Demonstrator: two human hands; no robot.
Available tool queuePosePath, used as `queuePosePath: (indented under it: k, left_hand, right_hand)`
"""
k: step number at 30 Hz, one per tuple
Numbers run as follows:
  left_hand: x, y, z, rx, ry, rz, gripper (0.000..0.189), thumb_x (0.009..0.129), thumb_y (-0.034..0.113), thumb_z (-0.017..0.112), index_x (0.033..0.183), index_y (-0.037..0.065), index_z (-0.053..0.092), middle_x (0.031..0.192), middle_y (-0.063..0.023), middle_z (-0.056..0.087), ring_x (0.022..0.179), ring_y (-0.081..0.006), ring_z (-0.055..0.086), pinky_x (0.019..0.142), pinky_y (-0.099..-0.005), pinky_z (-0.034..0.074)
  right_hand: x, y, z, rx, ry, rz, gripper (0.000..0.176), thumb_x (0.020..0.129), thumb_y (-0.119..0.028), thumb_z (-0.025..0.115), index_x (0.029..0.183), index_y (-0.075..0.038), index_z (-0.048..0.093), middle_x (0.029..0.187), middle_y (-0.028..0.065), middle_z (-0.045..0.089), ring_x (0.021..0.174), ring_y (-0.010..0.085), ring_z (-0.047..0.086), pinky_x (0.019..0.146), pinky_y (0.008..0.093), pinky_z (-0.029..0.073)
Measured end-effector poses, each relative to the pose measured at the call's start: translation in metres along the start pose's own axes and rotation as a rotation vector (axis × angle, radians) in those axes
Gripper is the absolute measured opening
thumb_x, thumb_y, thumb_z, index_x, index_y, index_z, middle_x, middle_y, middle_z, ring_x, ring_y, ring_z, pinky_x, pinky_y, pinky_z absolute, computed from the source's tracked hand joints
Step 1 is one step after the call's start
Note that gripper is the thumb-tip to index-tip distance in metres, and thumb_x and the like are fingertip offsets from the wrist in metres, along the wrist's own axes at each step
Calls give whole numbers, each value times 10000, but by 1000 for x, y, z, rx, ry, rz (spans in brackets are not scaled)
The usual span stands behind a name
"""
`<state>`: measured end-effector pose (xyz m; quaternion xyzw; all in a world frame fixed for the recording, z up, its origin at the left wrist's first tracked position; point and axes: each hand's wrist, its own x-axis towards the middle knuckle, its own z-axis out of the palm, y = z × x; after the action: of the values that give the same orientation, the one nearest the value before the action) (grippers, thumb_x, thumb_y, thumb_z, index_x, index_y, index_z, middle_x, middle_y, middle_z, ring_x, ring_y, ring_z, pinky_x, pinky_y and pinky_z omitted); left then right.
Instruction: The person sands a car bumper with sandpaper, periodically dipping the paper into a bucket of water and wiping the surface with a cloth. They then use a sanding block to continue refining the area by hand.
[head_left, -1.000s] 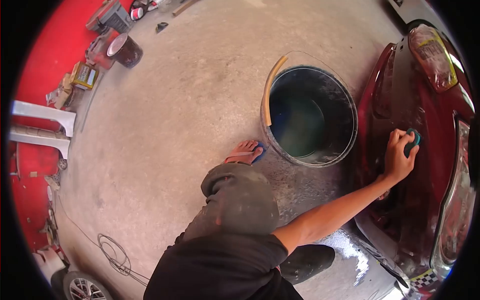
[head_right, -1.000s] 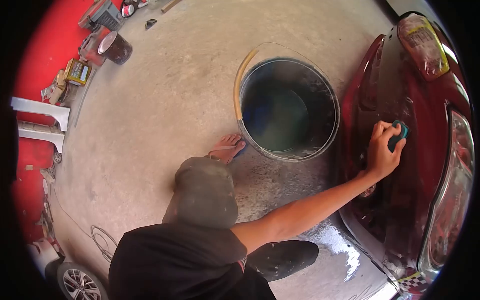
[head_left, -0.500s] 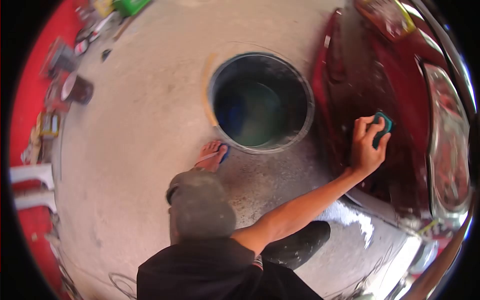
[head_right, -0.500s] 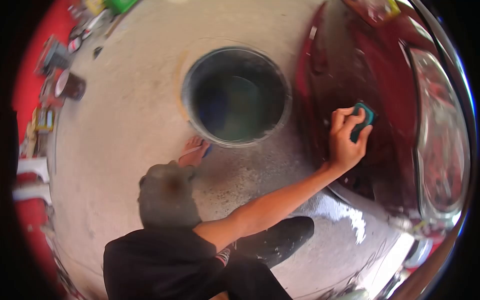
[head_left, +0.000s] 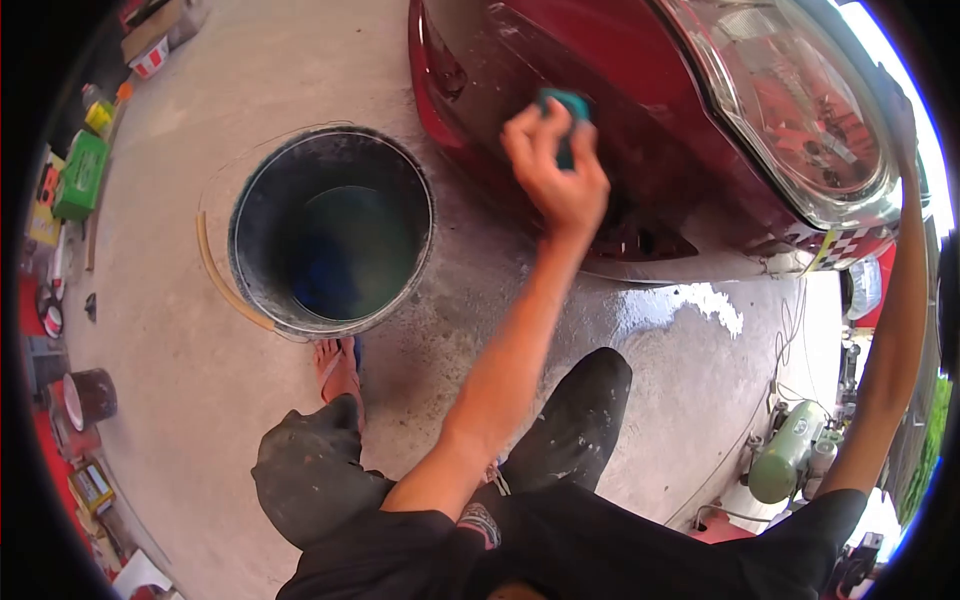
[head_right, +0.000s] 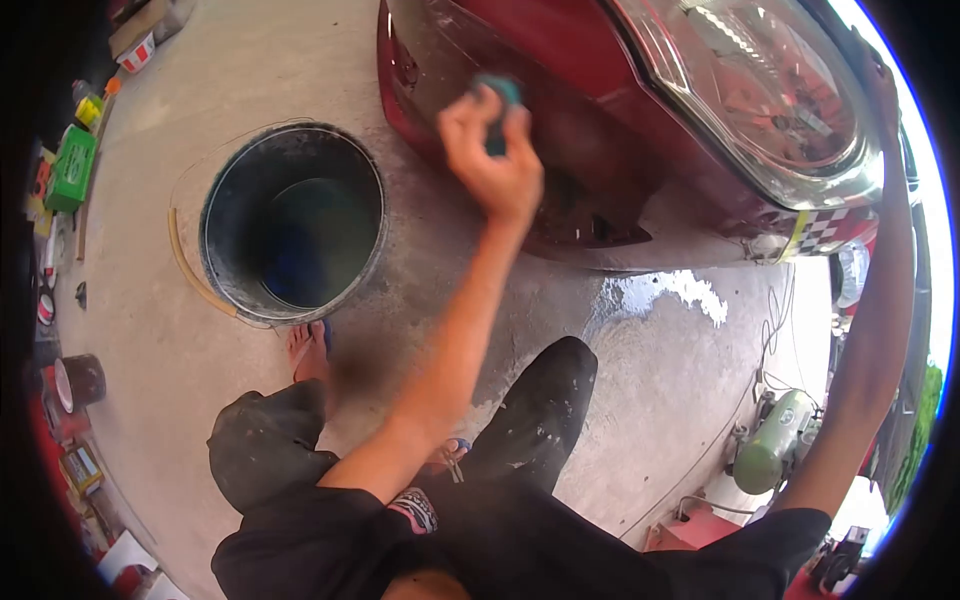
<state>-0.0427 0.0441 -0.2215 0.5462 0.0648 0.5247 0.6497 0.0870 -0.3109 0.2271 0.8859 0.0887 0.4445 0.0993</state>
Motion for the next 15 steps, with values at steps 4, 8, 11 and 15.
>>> queuePosePath:
  k: [4, 8, 11, 15]
  left_hand:
    - [73, -51, 9, 66, 9, -160, 270, 848, 53, 805, 1078, -54, 712, 1104, -201, 638, 1035, -374, 628, 941, -463, 503]
    - [-23, 15, -7, 18, -58, -26, 313, 856, 45, 816, 1151, -33, 746, 1140, -167, 664, 1101, -324, 667, 978, -430, 534]
    - [4, -8, 2, 40, 17, -43, 282, 859, 57, 825, 1109, -45, 746, 1129, -185, 671, 1049, -315, 680, 942, -414, 542]
    - [65, -45, 9, 14, 32, -189, 273, 863, 48, 798, 1096, -71, 719, 1077, -191, 659, 1033, -351, 647, 939, -439, 517]
  right_hand:
    - [-7, 8, 0, 11, -7, 26, 637, 1030, -603, 565, 1142, -18, 793, 1048, 224, 783, 956, 380, 741, 839, 481, 564]
    - [-19, 55, 4, 103, -9, 164, 638, 1029, -605, 568, 1137, -19, 795, 1045, 222, 784, 955, 377, 742, 838, 479, 564]
    - [-27, 14, -7, -2, -42, 41, 619, 1031, -593, 581, 1120, -20, 796, 1015, 204, 790, 923, 367, 742, 821, 473, 563]
    - [-29, -10, -11, 73, -104, -100, 599, 1033, -579, 596, 1079, -16, 797, 971, 187, 794, 881, 365, 740, 801, 470, 564]
